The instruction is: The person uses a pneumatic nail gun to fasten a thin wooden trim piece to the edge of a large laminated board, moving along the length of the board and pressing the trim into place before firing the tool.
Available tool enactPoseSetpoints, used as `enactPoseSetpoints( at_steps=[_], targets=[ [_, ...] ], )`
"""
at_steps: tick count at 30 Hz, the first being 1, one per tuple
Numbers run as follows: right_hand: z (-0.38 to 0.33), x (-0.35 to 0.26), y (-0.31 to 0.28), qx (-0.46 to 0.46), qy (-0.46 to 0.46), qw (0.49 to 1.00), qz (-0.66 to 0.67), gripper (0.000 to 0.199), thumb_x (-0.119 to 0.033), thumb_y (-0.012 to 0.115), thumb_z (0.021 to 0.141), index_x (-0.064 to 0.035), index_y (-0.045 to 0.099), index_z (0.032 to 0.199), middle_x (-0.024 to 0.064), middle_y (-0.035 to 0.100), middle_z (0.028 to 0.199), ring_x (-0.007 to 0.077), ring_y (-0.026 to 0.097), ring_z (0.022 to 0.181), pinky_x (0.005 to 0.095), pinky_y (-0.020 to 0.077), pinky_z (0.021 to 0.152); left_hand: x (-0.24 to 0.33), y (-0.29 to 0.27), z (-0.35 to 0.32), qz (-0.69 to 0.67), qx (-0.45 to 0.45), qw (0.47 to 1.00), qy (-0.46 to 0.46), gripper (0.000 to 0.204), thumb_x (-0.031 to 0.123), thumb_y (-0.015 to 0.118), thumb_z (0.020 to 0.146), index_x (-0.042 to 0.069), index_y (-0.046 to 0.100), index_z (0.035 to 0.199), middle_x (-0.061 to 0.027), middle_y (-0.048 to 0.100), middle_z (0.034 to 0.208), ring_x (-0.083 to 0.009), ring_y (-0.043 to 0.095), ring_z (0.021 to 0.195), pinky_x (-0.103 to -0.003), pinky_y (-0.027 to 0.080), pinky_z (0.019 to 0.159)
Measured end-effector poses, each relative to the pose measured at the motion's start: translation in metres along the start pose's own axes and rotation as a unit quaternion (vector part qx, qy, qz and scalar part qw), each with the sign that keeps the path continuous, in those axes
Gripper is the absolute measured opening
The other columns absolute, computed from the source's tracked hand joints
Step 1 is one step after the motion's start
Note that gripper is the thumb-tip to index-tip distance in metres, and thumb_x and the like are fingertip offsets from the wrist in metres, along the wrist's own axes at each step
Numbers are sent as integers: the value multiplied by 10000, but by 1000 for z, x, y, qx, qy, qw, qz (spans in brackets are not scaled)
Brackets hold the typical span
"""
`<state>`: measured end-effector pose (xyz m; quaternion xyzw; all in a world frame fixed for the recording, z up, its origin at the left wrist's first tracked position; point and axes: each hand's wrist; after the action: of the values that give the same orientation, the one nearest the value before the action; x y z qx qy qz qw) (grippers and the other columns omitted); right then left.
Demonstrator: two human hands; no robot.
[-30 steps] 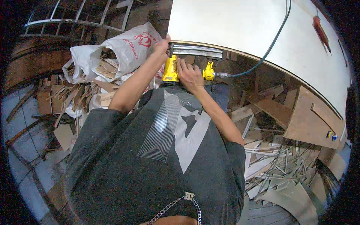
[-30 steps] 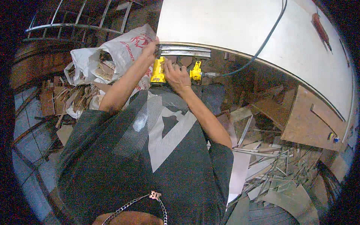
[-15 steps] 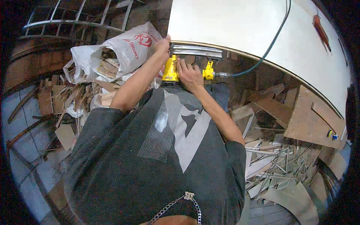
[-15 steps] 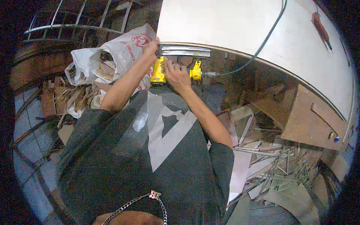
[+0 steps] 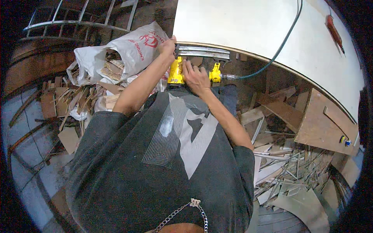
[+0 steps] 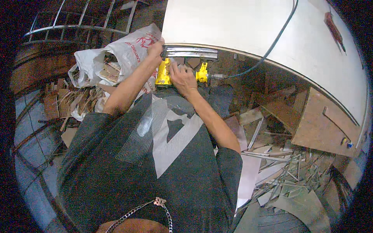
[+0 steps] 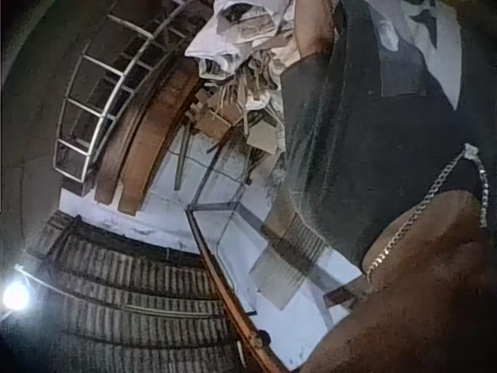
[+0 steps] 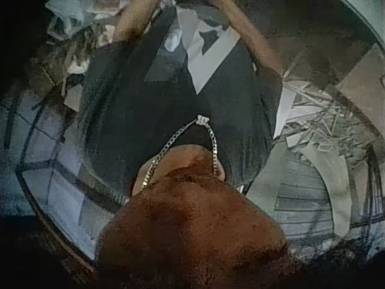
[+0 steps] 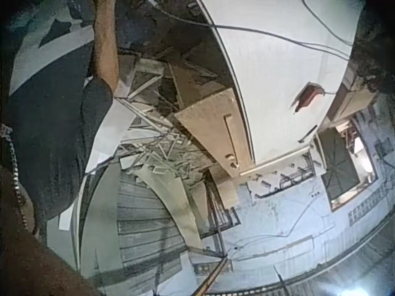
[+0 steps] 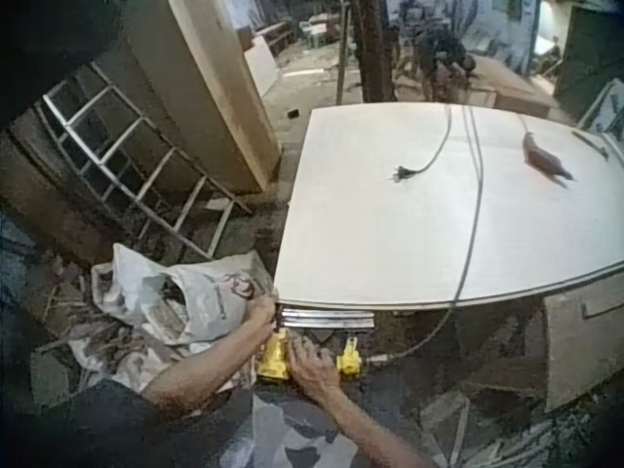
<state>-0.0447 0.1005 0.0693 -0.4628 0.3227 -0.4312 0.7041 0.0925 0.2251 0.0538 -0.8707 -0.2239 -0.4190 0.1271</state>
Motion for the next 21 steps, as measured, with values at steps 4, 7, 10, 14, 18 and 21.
enactPoseSetpoints(
  at_steps=[4,7,10,14,18,21],
  targets=[
    [0,1,1,7,-17,1000,-25,442,-202,504,777,-47,540,1189,11,573,997,105,553,693,264,418,557,-2,-8,9,-10,-57,998,12,291,213,642,844,-47,592,966,-120,622,885,-211,597,663,-385,508,585],
    [0,1,0,-17,-11,999,-32,439,-201,503,774,-52,542,1186,4,574,995,104,548,692,264,418,557,3,-5,-4,55,-7,998,24,280,211,651,837,-40,604,950,-118,623,883,-206,597,661,-383,507,580],
    [1,0,0,-15,-7,999,-29,432,-202,504,773,-54,549,1176,4,576,1000,106,544,687,264,418,557,6,0,-9,20,12,1000,8,276,212,660,831,-37,610,937,-116,625,877,-204,595,658,-380,508,580],
    [2,0,4,-3,9,1000,-16,418,-204,505,773,-65,543,1166,9,563,930,119,550,667,278,423,555,4,-2,0,-5,-13,1000,1,272,186,624,859,-50,577,985,-134,626,938,-216,607,749,-362,505,657],
    [4,0,3,-3,37,999,7,276,-210,514,786,-110,579,1035,10,543,868,149,570,653,299,428,551,2,-3,-5,-16,-19,999,-31,247,231,665,827,7,613,920,-107,626,868,-200,594,672,-378,508,577],
    [4,1,-1,-18,27,999,9,349,-209,508,790,-99,563,1116,12,547,895,140,566,715,293,432,575,6,-12,2,5,-66,996,-59,234,265,649,838,54,618,934,-67,627,855,-170,576,654,-352,481,540]
  ],
)
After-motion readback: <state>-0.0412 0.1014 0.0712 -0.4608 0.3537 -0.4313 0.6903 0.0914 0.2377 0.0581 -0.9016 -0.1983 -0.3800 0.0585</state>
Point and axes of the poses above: each hand's wrist, its own z-axis towards the middle knuckle, its own y-axis out of the palm, x = y × z
